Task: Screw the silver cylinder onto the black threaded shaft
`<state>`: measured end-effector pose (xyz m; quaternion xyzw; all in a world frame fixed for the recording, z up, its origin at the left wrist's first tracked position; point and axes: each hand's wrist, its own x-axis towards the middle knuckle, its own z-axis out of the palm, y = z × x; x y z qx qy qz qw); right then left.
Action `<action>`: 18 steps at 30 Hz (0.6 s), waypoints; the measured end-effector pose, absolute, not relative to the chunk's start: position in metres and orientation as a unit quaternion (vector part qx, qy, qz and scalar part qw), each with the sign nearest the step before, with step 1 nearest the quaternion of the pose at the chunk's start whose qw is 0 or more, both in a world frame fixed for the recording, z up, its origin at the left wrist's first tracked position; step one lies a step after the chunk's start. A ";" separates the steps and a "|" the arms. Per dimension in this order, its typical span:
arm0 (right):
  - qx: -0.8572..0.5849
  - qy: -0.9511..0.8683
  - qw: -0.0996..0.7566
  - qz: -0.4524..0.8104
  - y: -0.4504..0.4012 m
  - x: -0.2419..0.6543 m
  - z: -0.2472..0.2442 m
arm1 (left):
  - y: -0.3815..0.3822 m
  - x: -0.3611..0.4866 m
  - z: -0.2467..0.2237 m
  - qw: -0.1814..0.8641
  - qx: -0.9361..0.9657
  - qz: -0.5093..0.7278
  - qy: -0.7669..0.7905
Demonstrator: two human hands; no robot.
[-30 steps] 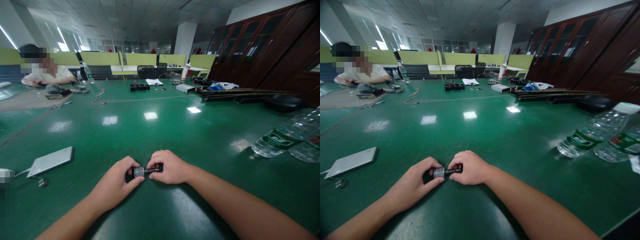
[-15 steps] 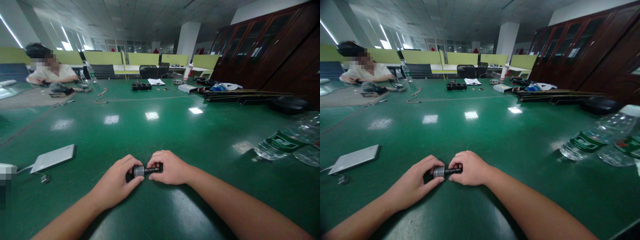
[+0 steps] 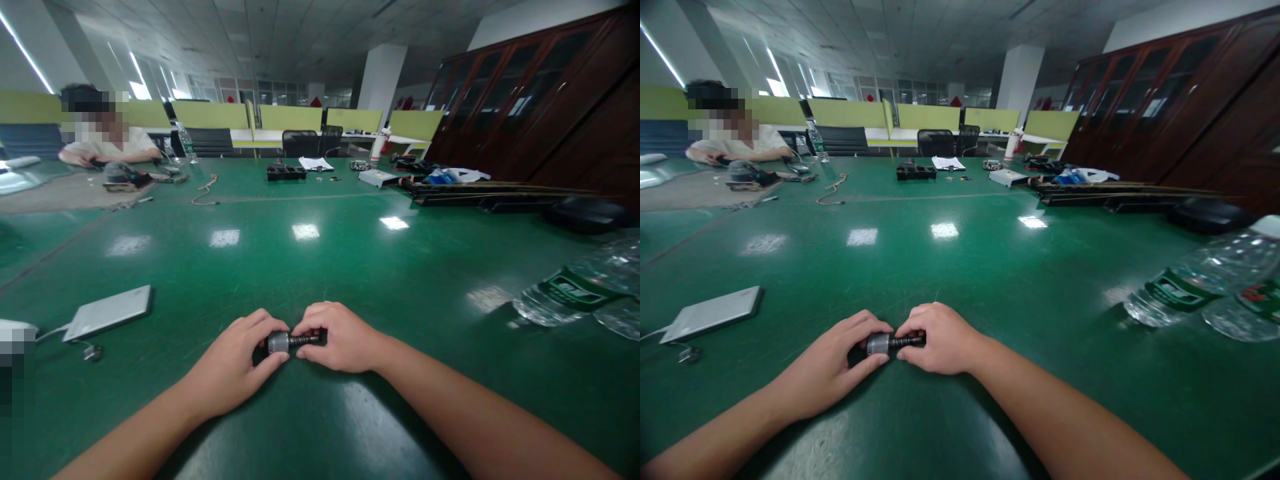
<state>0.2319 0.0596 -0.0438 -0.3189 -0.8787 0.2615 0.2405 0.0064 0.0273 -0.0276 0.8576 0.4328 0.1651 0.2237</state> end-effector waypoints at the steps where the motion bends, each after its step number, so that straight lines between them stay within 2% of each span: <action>1: -0.316 -0.880 0.241 0.259 0.059 0.232 -0.044 | 0.027 0.007 -0.027 0.224 0.857 0.164 0.434; 18: -0.312 -0.881 0.251 0.253 0.058 0.237 -0.044 | 0.026 0.005 -0.028 0.221 0.859 0.168 0.431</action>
